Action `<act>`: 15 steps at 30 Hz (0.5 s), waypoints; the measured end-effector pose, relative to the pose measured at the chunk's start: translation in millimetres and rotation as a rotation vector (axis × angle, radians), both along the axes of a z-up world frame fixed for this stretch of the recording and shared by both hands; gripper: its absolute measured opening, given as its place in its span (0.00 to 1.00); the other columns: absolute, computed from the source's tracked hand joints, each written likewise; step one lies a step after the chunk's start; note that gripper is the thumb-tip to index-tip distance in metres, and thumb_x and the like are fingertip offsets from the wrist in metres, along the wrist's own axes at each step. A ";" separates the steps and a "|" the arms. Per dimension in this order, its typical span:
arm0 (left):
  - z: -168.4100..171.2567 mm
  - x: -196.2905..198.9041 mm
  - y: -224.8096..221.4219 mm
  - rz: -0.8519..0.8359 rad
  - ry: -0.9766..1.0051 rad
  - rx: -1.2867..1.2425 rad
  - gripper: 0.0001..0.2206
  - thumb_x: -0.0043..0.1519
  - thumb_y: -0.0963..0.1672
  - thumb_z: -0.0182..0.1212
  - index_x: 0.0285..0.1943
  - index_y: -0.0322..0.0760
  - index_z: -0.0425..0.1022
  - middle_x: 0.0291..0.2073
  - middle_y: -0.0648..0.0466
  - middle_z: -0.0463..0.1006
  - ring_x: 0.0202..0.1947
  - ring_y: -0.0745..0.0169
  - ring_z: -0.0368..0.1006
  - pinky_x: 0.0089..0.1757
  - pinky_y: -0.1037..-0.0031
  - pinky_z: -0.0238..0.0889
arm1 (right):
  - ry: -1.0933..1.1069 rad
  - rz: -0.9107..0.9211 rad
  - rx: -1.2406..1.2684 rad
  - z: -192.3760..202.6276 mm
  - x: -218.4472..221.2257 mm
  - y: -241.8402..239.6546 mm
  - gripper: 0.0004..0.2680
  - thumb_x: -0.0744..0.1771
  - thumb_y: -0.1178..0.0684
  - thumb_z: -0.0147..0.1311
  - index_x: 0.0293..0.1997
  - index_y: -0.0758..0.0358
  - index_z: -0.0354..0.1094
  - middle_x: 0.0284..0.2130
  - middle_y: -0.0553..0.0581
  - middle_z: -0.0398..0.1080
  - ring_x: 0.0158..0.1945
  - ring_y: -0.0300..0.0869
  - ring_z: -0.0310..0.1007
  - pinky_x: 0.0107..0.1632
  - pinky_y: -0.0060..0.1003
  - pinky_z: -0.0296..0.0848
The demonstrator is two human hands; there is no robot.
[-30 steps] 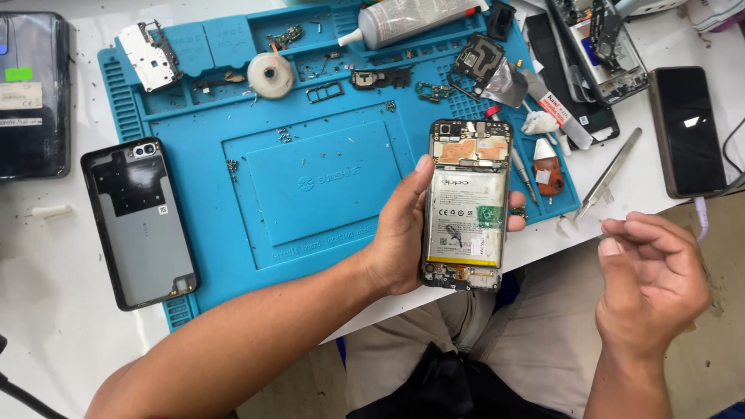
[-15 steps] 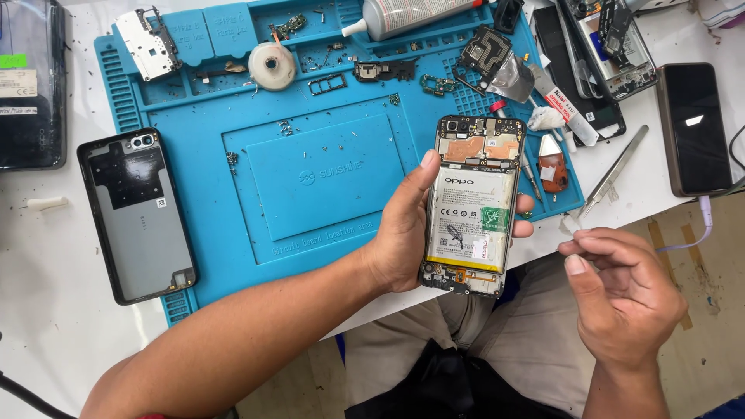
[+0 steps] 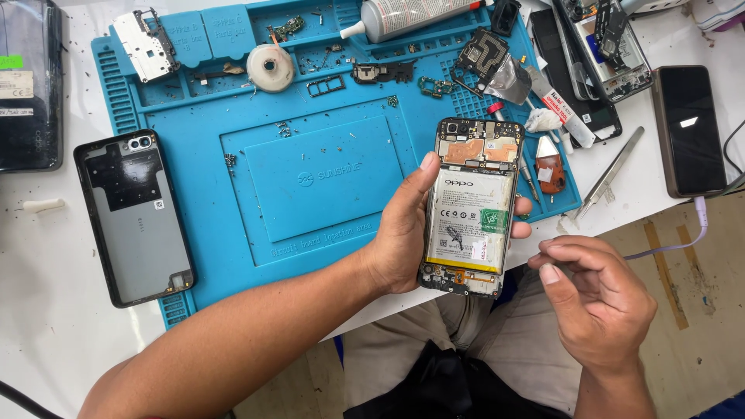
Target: Repairing a mobile phone by removing components with tweezers and soldering connections
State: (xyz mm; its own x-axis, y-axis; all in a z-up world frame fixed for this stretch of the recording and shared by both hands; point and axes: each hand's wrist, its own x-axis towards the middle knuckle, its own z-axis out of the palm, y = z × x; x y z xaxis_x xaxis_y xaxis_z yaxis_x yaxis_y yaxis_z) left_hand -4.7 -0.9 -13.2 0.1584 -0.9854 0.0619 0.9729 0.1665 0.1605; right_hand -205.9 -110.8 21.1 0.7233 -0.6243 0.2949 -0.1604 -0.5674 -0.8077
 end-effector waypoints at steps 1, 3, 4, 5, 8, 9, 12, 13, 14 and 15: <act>0.4 0.0 -0.1 -0.002 0.000 -0.001 0.34 0.71 0.61 0.44 0.75 0.35 0.64 0.58 0.33 0.76 0.54 0.39 0.78 0.49 0.53 0.74 | 0.000 -0.002 -0.001 0.1 0.0 0.3 0.06 0.68 0.65 0.54 0.47 0.78 0.67 0.46 0.71 0.71 0.40 0.52 0.80 0.46 0.36 0.82; 0.9 0.4 0.3 -0.003 -0.017 0.022 0.35 0.71 0.62 0.43 0.75 0.35 0.64 0.58 0.34 0.76 0.54 0.39 0.78 0.48 0.53 0.74 | -0.012 0.021 0.029 -0.2 0.6 1.2 0.05 0.69 0.64 0.49 0.48 0.77 0.67 0.46 0.69 0.71 0.39 0.52 0.80 0.47 0.36 0.81; 0.7 0.2 0.1 -0.003 -0.017 0.021 0.35 0.71 0.62 0.43 0.75 0.35 0.64 0.58 0.34 0.76 0.54 0.39 0.78 0.48 0.53 0.74 | -0.012 0.021 0.029 0.7 1.9 2.1 0.05 0.69 0.64 0.49 0.48 0.77 0.67 0.46 0.69 0.71 0.39 0.52 0.80 0.47 0.36 0.81; 0.5 0.1 -0.1 -0.003 -0.017 0.024 0.35 0.71 0.62 0.43 0.75 0.35 0.64 0.58 0.34 0.76 0.54 0.38 0.77 0.48 0.53 0.74 | -0.022 0.037 0.052 1.5 3.3 3.1 0.06 0.69 0.63 0.48 0.49 0.77 0.66 0.45 0.70 0.71 0.39 0.52 0.80 0.46 0.37 0.81; -0.9 -0.8 -0.3 -0.006 -0.004 0.015 0.35 0.71 0.62 0.44 0.76 0.34 0.63 0.59 0.33 0.75 0.54 0.39 0.77 0.49 0.51 0.73 | -0.036 0.071 0.121 3.4 7.8 6.9 0.09 0.69 0.61 0.47 0.52 0.78 0.65 0.46 0.70 0.71 0.39 0.52 0.81 0.48 0.38 0.81; -1.3 -1.4 -0.4 -0.009 0.010 0.004 0.35 0.71 0.61 0.44 0.76 0.34 0.63 0.59 0.33 0.75 0.54 0.40 0.77 0.49 0.50 0.74 | -0.040 0.089 0.168 4.1 9.1 8.3 0.11 0.69 0.59 0.47 0.54 0.77 0.64 0.47 0.69 0.71 0.40 0.52 0.81 0.49 0.39 0.80; 1.4 -1.4 0.4 0.011 0.004 -0.011 0.35 0.72 0.60 0.43 0.73 0.28 0.64 0.60 0.33 0.75 0.54 0.41 0.77 0.55 0.48 0.71 | -0.070 0.121 0.248 5.0 16.6 14.5 0.15 0.68 0.58 0.49 0.59 0.78 0.60 0.53 0.73 0.72 0.46 0.51 0.78 0.53 0.39 0.81; 1.3 -3.5 0.9 0.008 0.002 -0.017 0.35 0.72 0.60 0.43 0.73 0.28 0.64 0.60 0.33 0.75 0.54 0.41 0.77 0.55 0.48 0.71 | -0.073 0.118 0.242 7.0 19.8 17.4 0.15 0.68 0.58 0.49 0.59 0.78 0.60 0.53 0.73 0.72 0.46 0.51 0.78 0.53 0.39 0.81; 2.0 -4.0 -1.0 0.029 0.026 0.009 0.34 0.71 0.59 0.45 0.74 0.29 0.63 0.61 0.34 0.74 0.55 0.42 0.76 0.57 0.48 0.69 | -0.054 0.112 0.263 9.6 24.3 18.5 0.18 0.66 0.57 0.53 0.61 0.78 0.59 0.56 0.71 0.71 0.48 0.49 0.76 0.53 0.37 0.79; 3.2 -4.7 -3.0 0.051 0.051 0.035 0.34 0.69 0.59 0.48 0.74 0.31 0.63 0.62 0.35 0.73 0.56 0.43 0.75 0.59 0.48 0.67 | -0.036 0.106 0.283 12.7 28.7 19.3 0.21 0.64 0.56 0.56 0.63 0.77 0.58 0.59 0.70 0.70 0.50 0.47 0.74 0.52 0.35 0.77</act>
